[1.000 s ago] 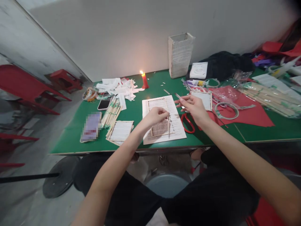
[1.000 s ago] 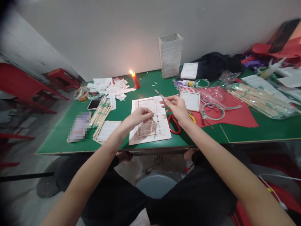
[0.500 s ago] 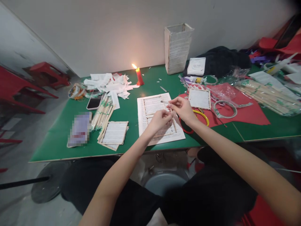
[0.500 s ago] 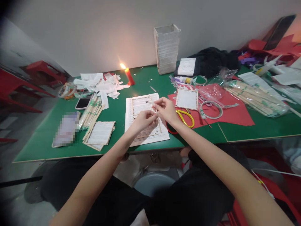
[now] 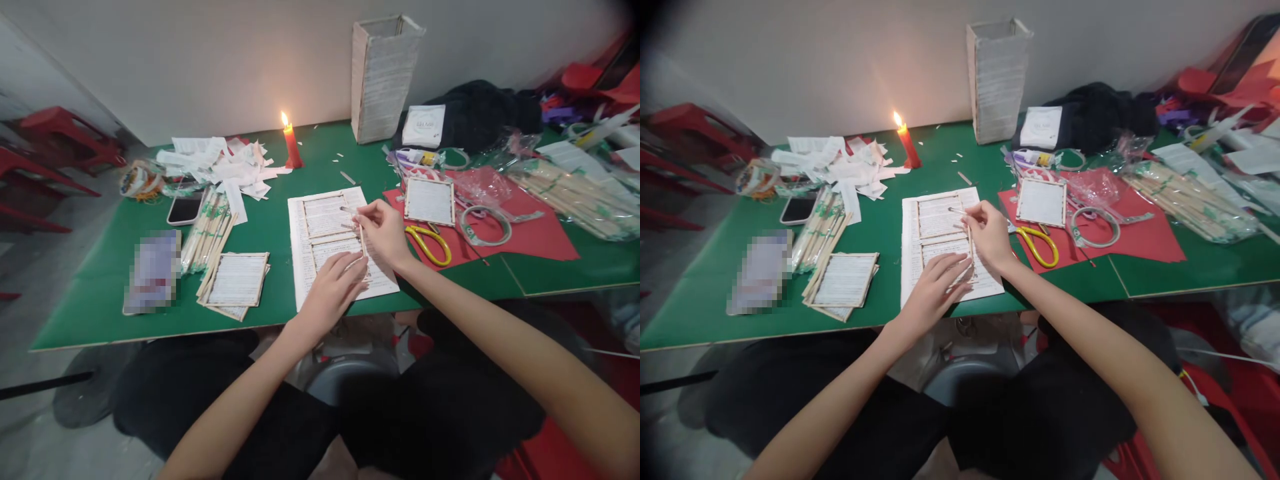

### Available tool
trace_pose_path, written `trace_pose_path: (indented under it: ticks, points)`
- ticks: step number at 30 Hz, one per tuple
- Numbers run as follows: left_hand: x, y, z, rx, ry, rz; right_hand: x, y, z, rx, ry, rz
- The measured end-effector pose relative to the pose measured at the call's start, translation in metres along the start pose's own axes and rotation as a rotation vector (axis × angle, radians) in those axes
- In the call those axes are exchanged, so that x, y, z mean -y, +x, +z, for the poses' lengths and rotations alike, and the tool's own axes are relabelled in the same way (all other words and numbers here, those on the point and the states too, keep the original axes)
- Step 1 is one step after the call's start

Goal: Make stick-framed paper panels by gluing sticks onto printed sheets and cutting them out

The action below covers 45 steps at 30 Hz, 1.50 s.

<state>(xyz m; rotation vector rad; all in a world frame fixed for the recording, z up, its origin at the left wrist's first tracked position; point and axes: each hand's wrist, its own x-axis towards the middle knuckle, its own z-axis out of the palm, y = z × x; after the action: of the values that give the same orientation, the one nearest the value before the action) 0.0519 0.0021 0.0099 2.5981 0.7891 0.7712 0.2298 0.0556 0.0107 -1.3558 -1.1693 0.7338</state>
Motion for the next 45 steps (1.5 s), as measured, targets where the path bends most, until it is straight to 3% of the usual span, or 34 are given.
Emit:
trace_pose_path:
  ticks: [10, 20, 34, 45]
  points:
    - [0.002, -0.002, 0.008, 0.028, 0.090, 0.047, -0.002, -0.002, -0.002, 0.026, -0.013, -0.009]
    - [0.005, -0.006, 0.010, 0.157, 0.197, 0.092, 0.000, -0.006, -0.001, 0.016, -0.096, -0.024]
    - [0.006, -0.006, 0.013, 0.086, 0.219, 0.145, -0.002, -0.009, -0.006, 0.045, -0.137, -0.127]
    - [0.005, -0.006, 0.012, 0.097, 0.209, 0.134, -0.006, -0.006, -0.009, 0.082, -0.081, -0.095]
